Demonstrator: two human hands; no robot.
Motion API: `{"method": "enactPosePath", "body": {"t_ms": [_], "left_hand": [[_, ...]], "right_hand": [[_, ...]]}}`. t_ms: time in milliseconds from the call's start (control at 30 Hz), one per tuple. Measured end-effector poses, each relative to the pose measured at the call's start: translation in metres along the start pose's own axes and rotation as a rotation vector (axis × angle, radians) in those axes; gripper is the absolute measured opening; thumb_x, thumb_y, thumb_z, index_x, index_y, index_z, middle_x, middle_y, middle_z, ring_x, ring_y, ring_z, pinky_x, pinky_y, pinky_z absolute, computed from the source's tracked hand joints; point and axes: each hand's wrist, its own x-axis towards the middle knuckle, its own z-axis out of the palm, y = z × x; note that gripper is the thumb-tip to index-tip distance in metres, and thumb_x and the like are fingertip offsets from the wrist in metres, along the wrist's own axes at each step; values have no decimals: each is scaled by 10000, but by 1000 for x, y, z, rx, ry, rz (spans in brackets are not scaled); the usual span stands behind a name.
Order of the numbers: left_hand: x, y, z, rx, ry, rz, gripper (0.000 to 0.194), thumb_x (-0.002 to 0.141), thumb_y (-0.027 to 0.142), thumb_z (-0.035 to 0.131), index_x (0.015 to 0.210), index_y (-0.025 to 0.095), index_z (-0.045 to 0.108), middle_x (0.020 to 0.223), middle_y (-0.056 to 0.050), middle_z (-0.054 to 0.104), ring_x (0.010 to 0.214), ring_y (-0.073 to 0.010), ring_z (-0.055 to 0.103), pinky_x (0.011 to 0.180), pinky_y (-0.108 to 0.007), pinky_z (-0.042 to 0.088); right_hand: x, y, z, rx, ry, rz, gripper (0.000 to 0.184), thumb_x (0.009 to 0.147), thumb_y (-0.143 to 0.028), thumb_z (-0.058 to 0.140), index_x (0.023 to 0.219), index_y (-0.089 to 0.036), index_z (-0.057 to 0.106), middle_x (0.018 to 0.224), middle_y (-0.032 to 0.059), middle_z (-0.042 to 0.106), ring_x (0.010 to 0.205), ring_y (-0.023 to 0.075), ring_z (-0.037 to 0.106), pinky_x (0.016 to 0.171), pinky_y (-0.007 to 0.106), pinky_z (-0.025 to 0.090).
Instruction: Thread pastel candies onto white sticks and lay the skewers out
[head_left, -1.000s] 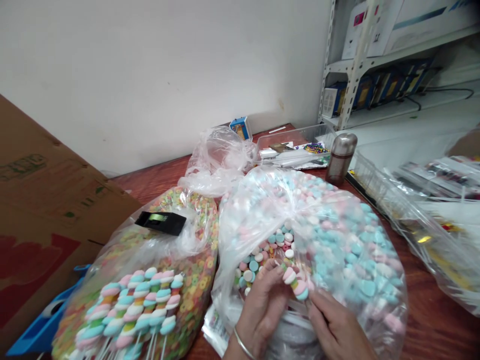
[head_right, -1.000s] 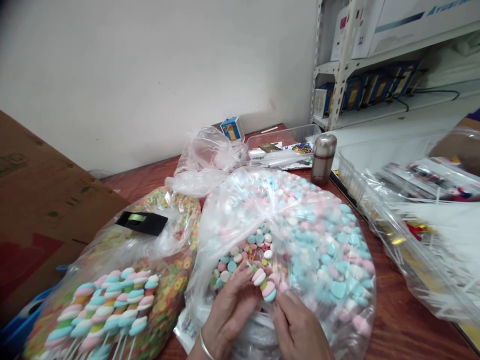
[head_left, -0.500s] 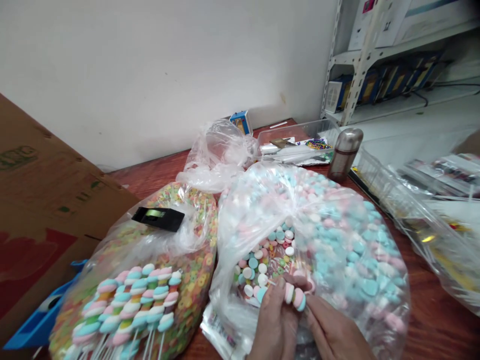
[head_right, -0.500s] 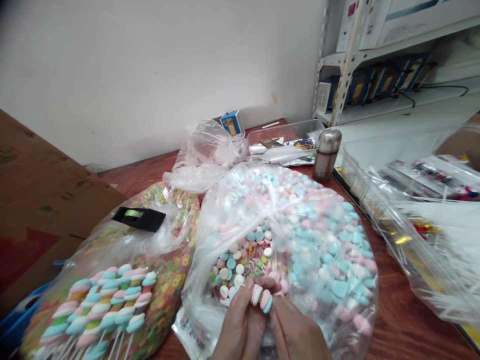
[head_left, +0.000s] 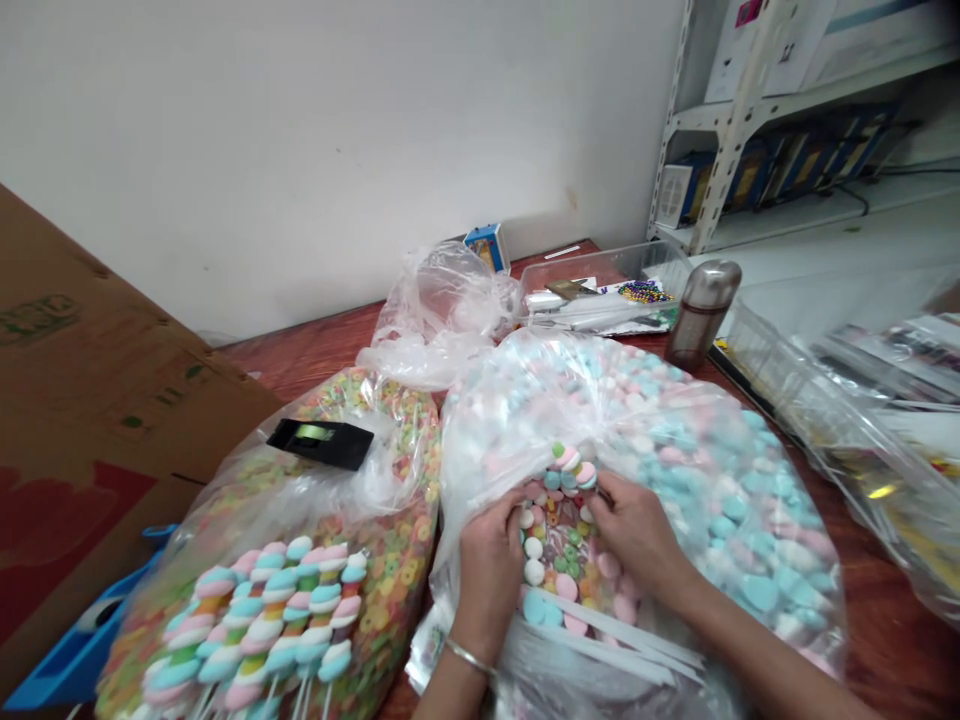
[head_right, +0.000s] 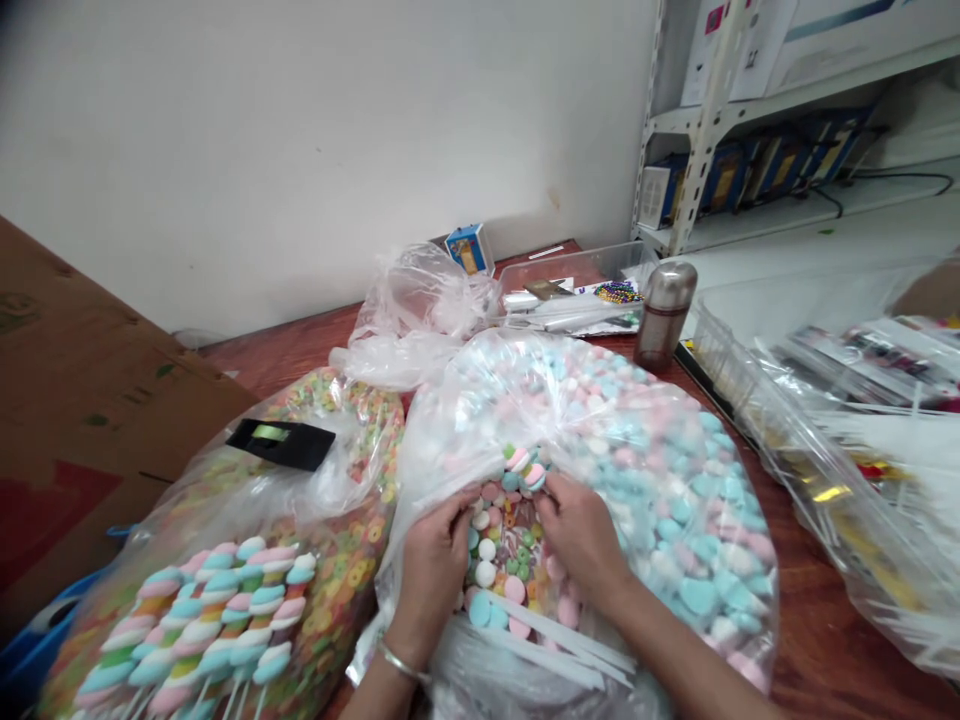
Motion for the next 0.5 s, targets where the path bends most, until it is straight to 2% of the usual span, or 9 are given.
{"method": "enactPosePath", "body": {"t_ms": [133,300,400,500], "left_hand": [[19,15,20,124,-96,145,244,887,146,482,993,238,682,941,-55,707,887,-224,631,825,-330,457],[27,17,34,361,-143,227,165,863,154,527,974,213,634,951,-75,634,918,-259,570,812,-361,435],[22,14,33,310,-110,197,158,838,115,523,932,210,607,916,-58,622,902,-236,569,811,-338,428],[12,15,27,119,-92,113,133,830,119,517,888,207,599,874,-40,635,850,-204,590,785,-305,433]], "right_hand": [[11,-4,12,-51,-8,-57,209,833,-171,429,921,-212,614,868,26,645,813,182,576,714,263,377],[13,-3,18,-69,0,-60,168,810,-148,442,884,-201,584,806,24,617,765,183,557,669,265,348],[9,-2,16,-18,2,-73,113,784,-174,468,836,-207,563,768,3,604,742,178,555,672,264,368],[1,0,11,54,32,-53,87,776,-202,463,808,-212,543,762,-10,606,734,171,562,676,260,395]]}}
